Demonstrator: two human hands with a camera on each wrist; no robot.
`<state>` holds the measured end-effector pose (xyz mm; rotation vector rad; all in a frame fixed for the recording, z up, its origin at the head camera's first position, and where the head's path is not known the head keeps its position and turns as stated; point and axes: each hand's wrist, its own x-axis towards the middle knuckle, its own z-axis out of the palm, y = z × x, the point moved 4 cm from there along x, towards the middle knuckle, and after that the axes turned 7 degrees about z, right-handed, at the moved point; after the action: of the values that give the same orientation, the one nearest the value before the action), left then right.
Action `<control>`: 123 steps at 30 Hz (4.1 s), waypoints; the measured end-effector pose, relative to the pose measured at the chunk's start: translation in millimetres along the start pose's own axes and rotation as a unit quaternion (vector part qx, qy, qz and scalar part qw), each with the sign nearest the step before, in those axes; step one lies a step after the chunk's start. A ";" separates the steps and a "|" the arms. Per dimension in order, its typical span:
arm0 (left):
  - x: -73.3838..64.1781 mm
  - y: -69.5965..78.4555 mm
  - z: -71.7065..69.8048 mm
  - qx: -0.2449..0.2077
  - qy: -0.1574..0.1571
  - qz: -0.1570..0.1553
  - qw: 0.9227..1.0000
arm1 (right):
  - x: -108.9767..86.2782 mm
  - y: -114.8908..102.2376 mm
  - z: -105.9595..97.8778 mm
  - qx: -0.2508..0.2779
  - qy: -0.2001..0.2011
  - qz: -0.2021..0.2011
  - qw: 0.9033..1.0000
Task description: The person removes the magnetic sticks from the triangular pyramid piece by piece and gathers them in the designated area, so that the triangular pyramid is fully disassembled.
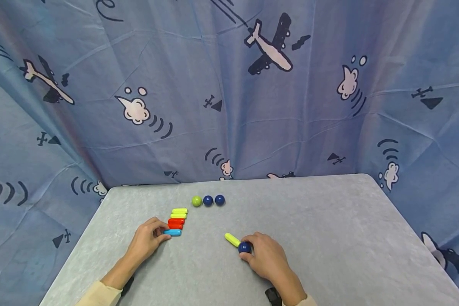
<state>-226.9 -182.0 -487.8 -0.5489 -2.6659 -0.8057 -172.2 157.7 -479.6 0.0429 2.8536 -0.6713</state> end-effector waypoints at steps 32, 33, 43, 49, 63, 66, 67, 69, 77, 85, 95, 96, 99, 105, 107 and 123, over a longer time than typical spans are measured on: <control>8.2 123.7 48.7 -0.102 -0.094 0.032 0.990 | -2.8 -0.6 -4.3 0.024 0.005 -0.037 0.999; 9.1 127.5 53.3 -0.106 -0.104 0.029 0.988 | -2.6 -0.1 -5.0 0.024 0.007 -0.039 0.999; 5.6 132.0 75.8 -0.124 -0.147 0.002 0.981 | -3.7 -0.4 -3.3 0.042 0.006 -0.085 0.995; 2.2 131.3 79.5 -0.129 -0.159 -0.005 0.979 | -4.2 -3.4 2.9 0.054 -0.010 -0.090 0.994; 1.6 130.1 81.5 -0.136 -0.156 -0.022 0.978 | -2.6 -5.3 3.7 0.067 -0.029 -0.060 0.995; 2.0 130.0 81.8 -0.136 -0.154 -0.021 0.978 | -2.9 -5.7 2.1 0.076 -0.045 -0.065 0.994; 2.1 130.2 81.6 -0.135 -0.153 -0.021 0.979 | -3.0 -5.8 1.6 0.078 -0.050 -0.068 0.993; 2.4 130.4 81.3 -0.133 -0.152 -0.019 0.979 | -3.6 -5.9 0.7 0.081 -0.056 -0.076 0.992; 2.2 131.6 81.0 -0.137 -0.154 -0.026 0.978 | -3.1 -4.6 2.4 0.077 -0.021 -0.118 0.990; 1.4 132.3 81.4 -0.145 -0.149 -0.024 0.978 | -2.9 -1.8 4.5 0.071 -0.018 -0.091 0.993; -0.4 127.8 82.4 -0.171 -0.155 -0.036 0.972 | -4.1 -5.0 4.5 0.074 -0.032 -0.100 0.992; -0.5 127.3 82.5 -0.172 -0.155 -0.038 0.972 | -4.0 -5.3 4.8 0.074 -0.032 -0.098 0.992; -0.9 126.8 81.8 -0.174 -0.152 -0.043 0.972 | -3.9 -5.9 5.1 0.075 -0.032 -0.095 0.992; -0.6 127.6 80.8 -0.172 -0.150 -0.046 0.973 | -4.2 -6.1 4.6 0.076 -0.025 -0.103 0.991; -0.5 128.0 80.6 -0.171 -0.150 -0.047 0.973 | -4.4 -6.1 4.2 0.076 -0.023 -0.104 0.991; -1.0 127.6 80.7 -0.176 -0.155 -0.060 0.970 | -4.9 -5.4 4.1 0.074 -0.038 -0.080 0.993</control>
<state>-183.9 -37.4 -493.5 -0.6475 -2.8730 -1.3442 -167.0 151.1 -479.8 -0.1865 2.7501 -0.8961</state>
